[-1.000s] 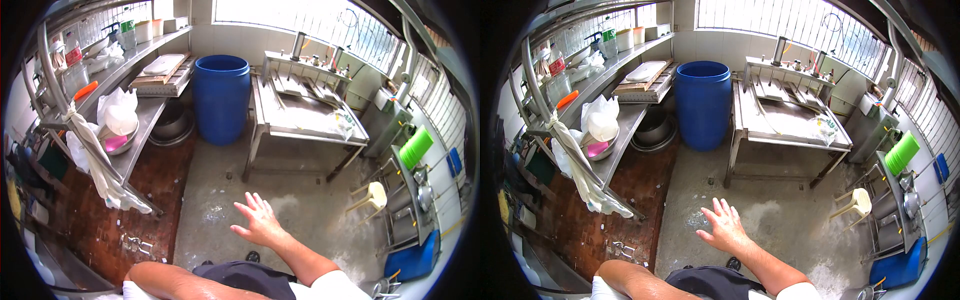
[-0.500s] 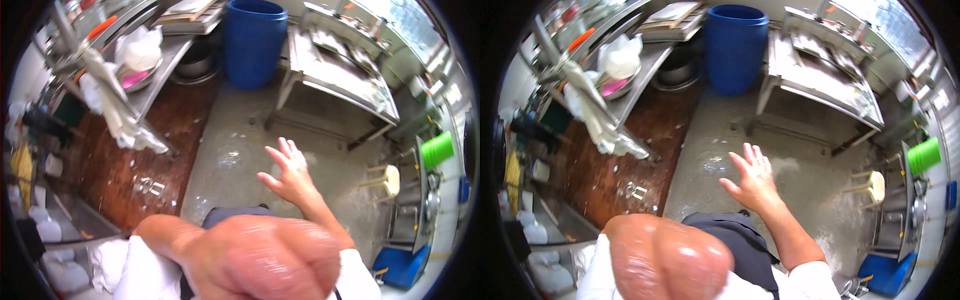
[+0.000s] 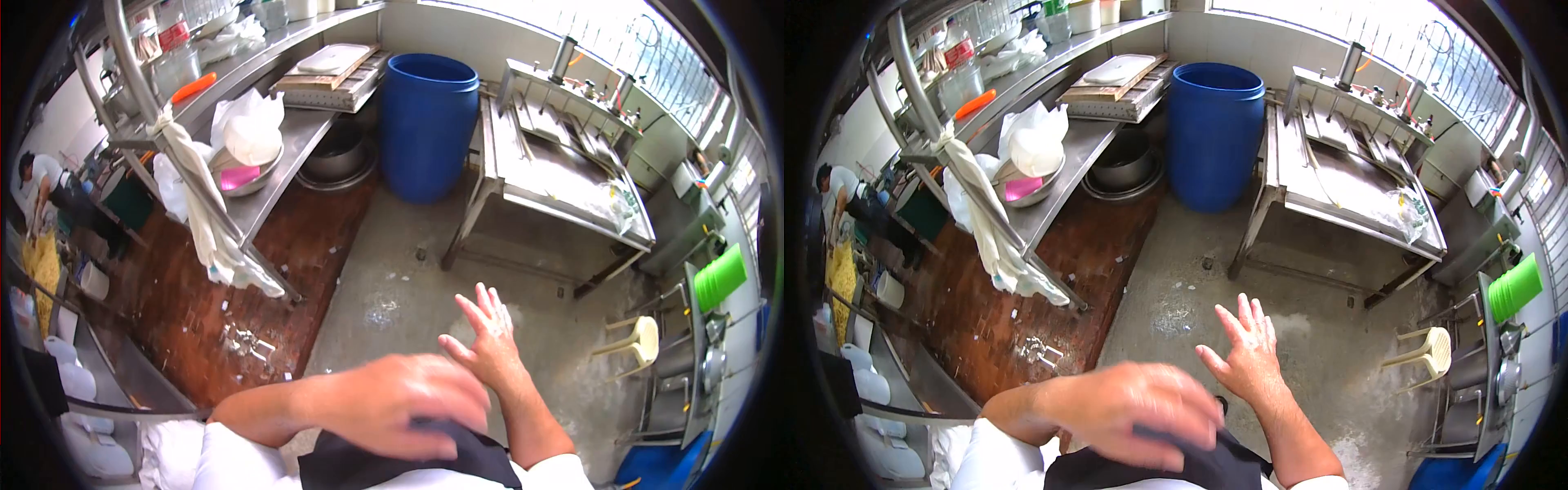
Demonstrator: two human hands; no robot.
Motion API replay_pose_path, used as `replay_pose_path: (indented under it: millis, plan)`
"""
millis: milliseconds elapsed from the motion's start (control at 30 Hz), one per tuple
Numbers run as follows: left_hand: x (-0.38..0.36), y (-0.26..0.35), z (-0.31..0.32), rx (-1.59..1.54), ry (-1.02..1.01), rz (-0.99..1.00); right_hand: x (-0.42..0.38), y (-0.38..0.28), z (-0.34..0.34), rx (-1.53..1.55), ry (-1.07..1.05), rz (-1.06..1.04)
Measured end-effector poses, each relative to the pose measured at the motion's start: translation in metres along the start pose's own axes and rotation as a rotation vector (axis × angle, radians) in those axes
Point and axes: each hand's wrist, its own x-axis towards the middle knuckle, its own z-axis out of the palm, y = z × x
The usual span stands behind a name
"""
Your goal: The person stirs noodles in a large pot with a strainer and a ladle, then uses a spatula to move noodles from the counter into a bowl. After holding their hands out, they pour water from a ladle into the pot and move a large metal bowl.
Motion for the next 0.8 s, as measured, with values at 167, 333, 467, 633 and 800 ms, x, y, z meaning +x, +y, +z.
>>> replay_pose_path:
  millis: [167, 333, 467, 633, 800]
  plan:
    - [-0.048, -0.052, -0.002, 0.755, 0.287, -0.604, 0.000, -0.010, -0.014, 0.013, 0.088, -0.035]
    - [-0.084, -0.091, 0.025, 0.713, 0.397, -0.716, 0.007, -0.014, -0.001, 0.011, 0.060, -0.053]
    - [-0.097, -0.093, 0.036, 0.691, 0.403, -0.779, 0.016, -0.027, 0.004, 0.029, 0.002, -0.103]
    - [-0.112, -0.081, 0.030, 0.721, 0.446, -0.762, 0.026, -0.045, 0.007, 0.006, -0.033, -0.157]
    - [-0.124, -0.067, 0.024, 0.718, 0.539, -0.750, 0.031, -0.061, 0.009, -0.003, -0.026, -0.231]
